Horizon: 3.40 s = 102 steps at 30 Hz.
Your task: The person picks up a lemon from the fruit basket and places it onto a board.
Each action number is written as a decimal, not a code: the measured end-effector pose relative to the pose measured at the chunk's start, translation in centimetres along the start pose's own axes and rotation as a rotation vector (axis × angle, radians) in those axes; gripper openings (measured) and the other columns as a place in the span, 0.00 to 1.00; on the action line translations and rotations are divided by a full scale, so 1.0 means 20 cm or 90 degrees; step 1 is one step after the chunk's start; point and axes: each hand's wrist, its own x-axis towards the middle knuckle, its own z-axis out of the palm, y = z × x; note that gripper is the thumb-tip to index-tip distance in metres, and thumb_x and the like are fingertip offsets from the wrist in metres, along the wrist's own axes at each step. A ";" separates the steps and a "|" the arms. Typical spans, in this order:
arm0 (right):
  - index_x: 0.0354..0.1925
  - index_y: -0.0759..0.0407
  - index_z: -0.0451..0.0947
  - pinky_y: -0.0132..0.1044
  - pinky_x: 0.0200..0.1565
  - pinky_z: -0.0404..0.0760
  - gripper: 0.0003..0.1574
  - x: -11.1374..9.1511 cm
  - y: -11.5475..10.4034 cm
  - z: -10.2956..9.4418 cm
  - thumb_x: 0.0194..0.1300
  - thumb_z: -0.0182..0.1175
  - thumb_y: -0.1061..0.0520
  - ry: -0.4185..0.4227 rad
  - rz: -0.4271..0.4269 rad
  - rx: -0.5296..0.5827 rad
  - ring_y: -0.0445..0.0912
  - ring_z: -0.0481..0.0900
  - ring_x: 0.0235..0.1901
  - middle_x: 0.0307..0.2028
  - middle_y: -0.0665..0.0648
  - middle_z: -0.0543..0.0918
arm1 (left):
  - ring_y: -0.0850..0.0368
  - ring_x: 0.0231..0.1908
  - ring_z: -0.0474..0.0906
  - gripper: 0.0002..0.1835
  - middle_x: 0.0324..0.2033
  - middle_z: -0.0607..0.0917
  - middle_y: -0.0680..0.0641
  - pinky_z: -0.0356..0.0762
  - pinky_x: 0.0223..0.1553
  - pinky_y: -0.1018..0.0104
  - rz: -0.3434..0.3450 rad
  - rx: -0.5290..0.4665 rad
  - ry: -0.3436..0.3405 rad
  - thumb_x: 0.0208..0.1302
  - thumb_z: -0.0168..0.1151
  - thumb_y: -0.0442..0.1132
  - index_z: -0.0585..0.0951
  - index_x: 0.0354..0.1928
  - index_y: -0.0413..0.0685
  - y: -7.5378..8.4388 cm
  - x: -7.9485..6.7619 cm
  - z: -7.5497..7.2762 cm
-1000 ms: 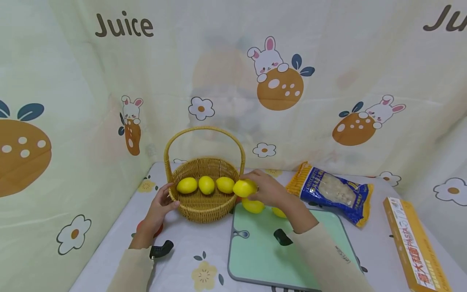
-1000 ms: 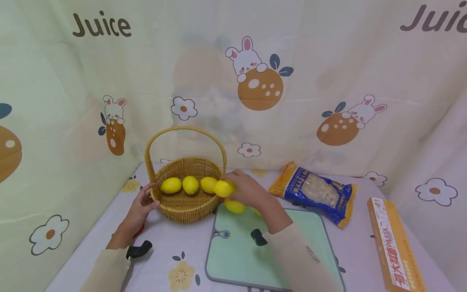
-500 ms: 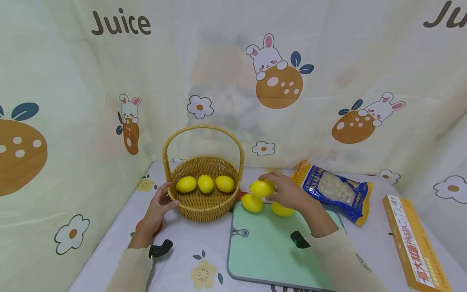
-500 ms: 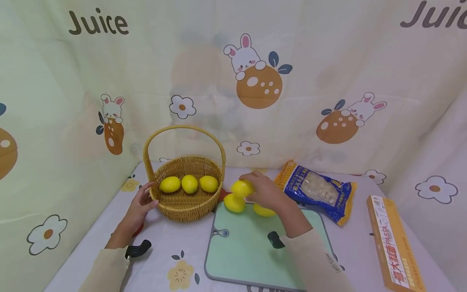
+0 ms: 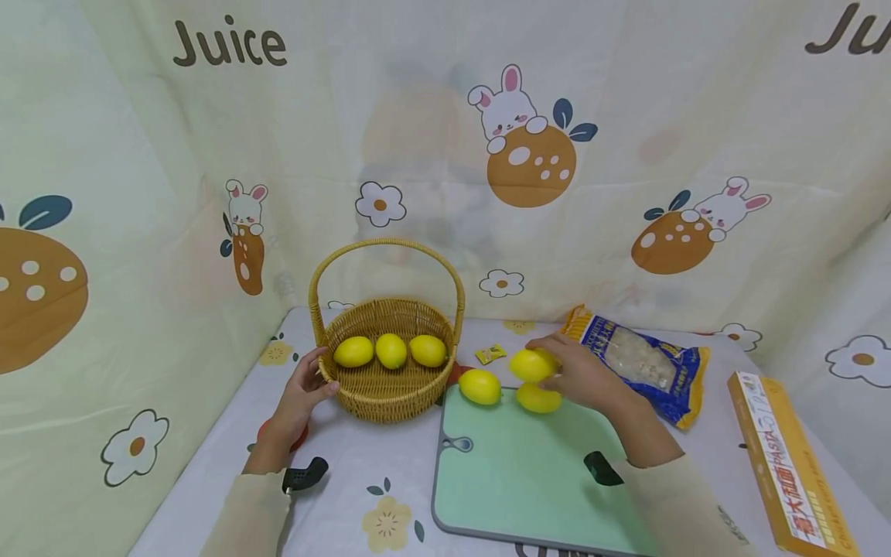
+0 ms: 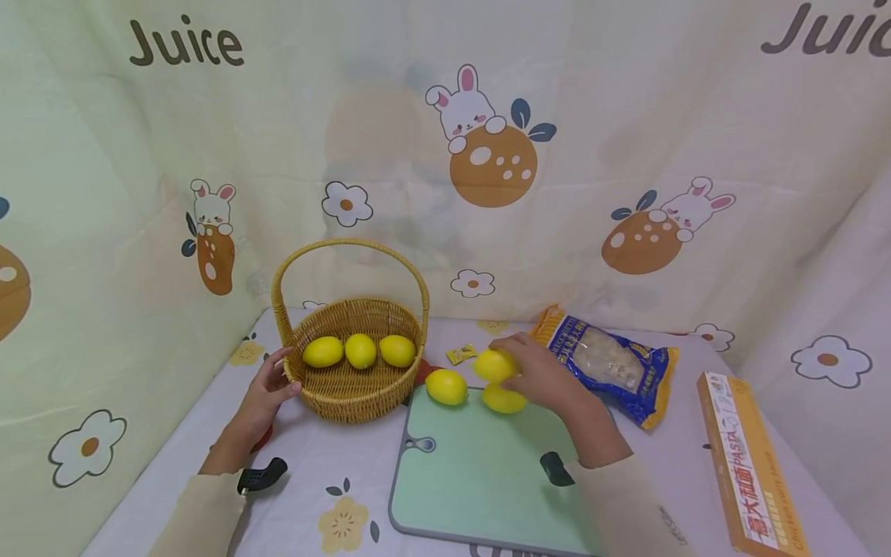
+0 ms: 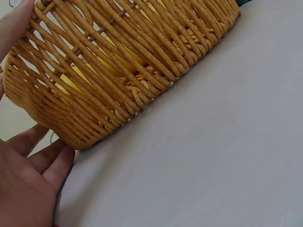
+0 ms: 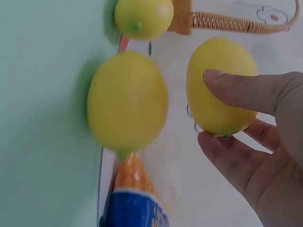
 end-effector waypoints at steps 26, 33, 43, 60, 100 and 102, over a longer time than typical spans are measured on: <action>0.64 0.57 0.71 0.65 0.57 0.67 0.36 -0.24 0.28 -0.07 0.58 0.69 0.63 0.019 0.082 0.008 0.65 0.67 0.58 0.61 0.67 0.69 | 0.38 0.70 0.54 0.38 0.72 0.57 0.37 0.52 0.68 0.45 -0.004 0.009 0.001 0.66 0.62 0.32 0.56 0.74 0.47 0.00 0.00 0.00; 0.65 0.60 0.69 0.67 0.57 0.65 0.37 -0.29 0.35 -0.07 0.58 0.68 0.64 0.015 0.102 -0.006 0.68 0.65 0.60 0.62 0.70 0.68 | 0.37 0.69 0.54 0.38 0.71 0.57 0.36 0.52 0.68 0.44 0.005 0.005 -0.003 0.66 0.61 0.31 0.55 0.74 0.46 0.01 -0.01 0.00; 0.64 0.62 0.70 0.68 0.58 0.62 0.38 -0.31 0.43 -0.04 0.55 0.70 0.65 0.021 0.106 -0.012 0.70 0.65 0.59 0.61 0.72 0.69 | 0.38 0.69 0.55 0.39 0.71 0.57 0.36 0.53 0.68 0.45 0.004 0.006 0.003 0.65 0.64 0.33 0.56 0.73 0.46 0.01 0.00 0.01; 0.63 0.60 0.71 0.68 0.58 0.62 0.37 -0.32 0.48 -0.01 0.57 0.70 0.63 -0.009 0.132 -0.009 0.69 0.64 0.60 0.61 0.71 0.68 | 0.38 0.70 0.54 0.37 0.72 0.57 0.37 0.52 0.68 0.44 -0.005 0.011 0.010 0.66 0.62 0.32 0.56 0.74 0.48 -0.04 0.02 -0.01; 0.61 0.62 0.73 0.67 0.55 0.67 0.37 -0.31 0.41 -0.05 0.56 0.72 0.52 -0.024 0.150 -0.052 0.68 0.67 0.57 0.59 0.71 0.70 | 0.38 0.70 0.54 0.38 0.72 0.56 0.37 0.52 0.68 0.45 -0.009 0.019 0.008 0.65 0.64 0.36 0.56 0.73 0.48 0.00 0.00 0.00; 0.60 0.62 0.74 0.68 0.54 0.67 0.36 -0.30 0.40 -0.07 0.56 0.72 0.52 -0.022 0.138 -0.058 0.68 0.68 0.57 0.59 0.72 0.70 | 0.39 0.70 0.54 0.38 0.72 0.56 0.38 0.52 0.68 0.45 -0.010 0.017 0.011 0.66 0.63 0.34 0.56 0.73 0.49 -0.01 0.00 0.00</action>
